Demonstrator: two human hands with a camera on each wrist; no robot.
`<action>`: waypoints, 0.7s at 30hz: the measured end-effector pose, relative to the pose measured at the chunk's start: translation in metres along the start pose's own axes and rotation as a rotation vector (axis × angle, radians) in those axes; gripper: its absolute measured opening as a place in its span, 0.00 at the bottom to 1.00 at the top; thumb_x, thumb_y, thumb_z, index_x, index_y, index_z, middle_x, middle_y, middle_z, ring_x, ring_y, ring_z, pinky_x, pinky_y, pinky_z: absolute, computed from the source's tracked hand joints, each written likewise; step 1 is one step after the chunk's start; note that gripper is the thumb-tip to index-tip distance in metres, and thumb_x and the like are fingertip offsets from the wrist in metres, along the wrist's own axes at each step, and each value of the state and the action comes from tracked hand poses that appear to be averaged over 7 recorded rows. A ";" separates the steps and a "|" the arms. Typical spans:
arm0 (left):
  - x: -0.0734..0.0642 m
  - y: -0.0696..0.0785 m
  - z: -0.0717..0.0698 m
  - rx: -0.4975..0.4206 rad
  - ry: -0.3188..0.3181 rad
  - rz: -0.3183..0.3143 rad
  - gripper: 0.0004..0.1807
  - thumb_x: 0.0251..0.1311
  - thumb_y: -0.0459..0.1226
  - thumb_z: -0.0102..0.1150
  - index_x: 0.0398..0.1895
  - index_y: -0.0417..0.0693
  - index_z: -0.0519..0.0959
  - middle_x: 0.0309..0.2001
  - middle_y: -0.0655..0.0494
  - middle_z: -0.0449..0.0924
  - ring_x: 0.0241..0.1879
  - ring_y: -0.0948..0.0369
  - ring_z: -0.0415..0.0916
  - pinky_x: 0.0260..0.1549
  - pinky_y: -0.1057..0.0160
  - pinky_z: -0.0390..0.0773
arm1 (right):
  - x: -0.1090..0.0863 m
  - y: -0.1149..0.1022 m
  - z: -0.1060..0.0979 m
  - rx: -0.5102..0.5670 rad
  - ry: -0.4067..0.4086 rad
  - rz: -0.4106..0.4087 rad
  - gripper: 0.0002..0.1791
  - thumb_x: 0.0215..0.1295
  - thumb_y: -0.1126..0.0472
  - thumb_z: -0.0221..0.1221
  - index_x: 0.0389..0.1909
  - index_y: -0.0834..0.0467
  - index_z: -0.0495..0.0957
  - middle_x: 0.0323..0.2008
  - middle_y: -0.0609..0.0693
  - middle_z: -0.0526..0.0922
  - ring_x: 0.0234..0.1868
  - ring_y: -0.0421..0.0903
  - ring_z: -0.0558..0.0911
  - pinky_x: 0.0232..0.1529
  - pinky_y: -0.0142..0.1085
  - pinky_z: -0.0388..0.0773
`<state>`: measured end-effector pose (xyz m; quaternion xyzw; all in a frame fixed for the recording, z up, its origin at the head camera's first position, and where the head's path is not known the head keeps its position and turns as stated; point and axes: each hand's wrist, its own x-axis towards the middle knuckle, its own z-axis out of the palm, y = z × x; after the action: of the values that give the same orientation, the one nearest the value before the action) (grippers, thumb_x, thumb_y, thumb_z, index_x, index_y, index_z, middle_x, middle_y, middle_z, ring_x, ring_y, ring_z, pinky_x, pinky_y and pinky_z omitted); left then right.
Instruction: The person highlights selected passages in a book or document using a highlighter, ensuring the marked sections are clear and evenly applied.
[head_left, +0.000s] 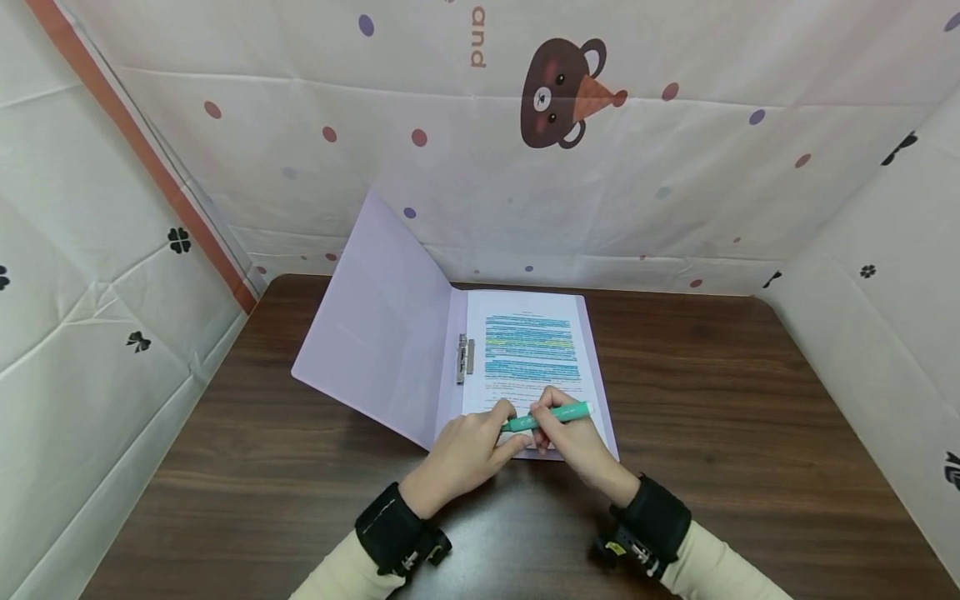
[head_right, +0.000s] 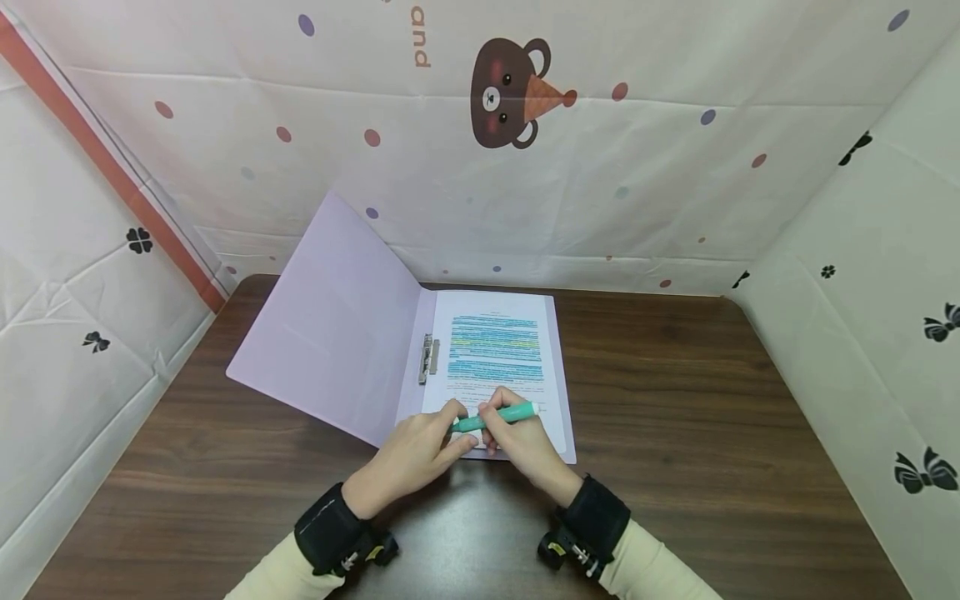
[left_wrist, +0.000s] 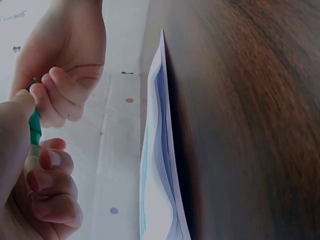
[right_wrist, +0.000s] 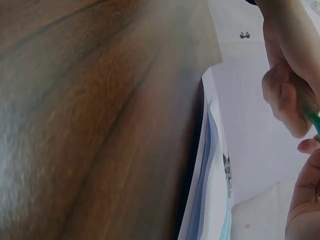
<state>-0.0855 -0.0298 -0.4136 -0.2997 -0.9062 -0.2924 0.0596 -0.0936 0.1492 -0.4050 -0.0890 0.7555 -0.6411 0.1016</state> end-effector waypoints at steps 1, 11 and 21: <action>0.000 -0.001 0.000 0.008 -0.003 -0.010 0.17 0.63 0.52 0.50 0.40 0.48 0.69 0.15 0.65 0.60 0.13 0.70 0.57 0.10 0.75 0.55 | 0.000 0.000 -0.001 0.003 0.011 0.007 0.13 0.68 0.63 0.49 0.25 0.64 0.64 0.16 0.49 0.72 0.17 0.38 0.72 0.19 0.30 0.75; -0.005 -0.008 -0.004 0.027 -0.015 -0.040 0.11 0.61 0.41 0.50 0.43 0.47 0.68 0.13 0.68 0.59 0.12 0.72 0.55 0.09 0.73 0.55 | 0.001 0.000 -0.015 0.024 0.103 0.006 0.12 0.68 0.64 0.48 0.26 0.67 0.66 0.15 0.49 0.71 0.16 0.38 0.72 0.19 0.30 0.74; -0.015 -0.006 -0.005 0.028 -0.136 -0.063 0.10 0.58 0.34 0.46 0.44 0.44 0.69 0.23 0.59 0.69 0.20 0.67 0.63 0.15 0.71 0.63 | 0.002 0.004 -0.026 0.024 0.163 0.033 0.14 0.68 0.62 0.49 0.26 0.67 0.65 0.15 0.51 0.71 0.15 0.39 0.71 0.19 0.30 0.74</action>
<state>-0.0776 -0.0444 -0.4165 -0.2895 -0.9210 -0.2605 -0.0072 -0.1028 0.1739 -0.4047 -0.0227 0.7547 -0.6536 0.0513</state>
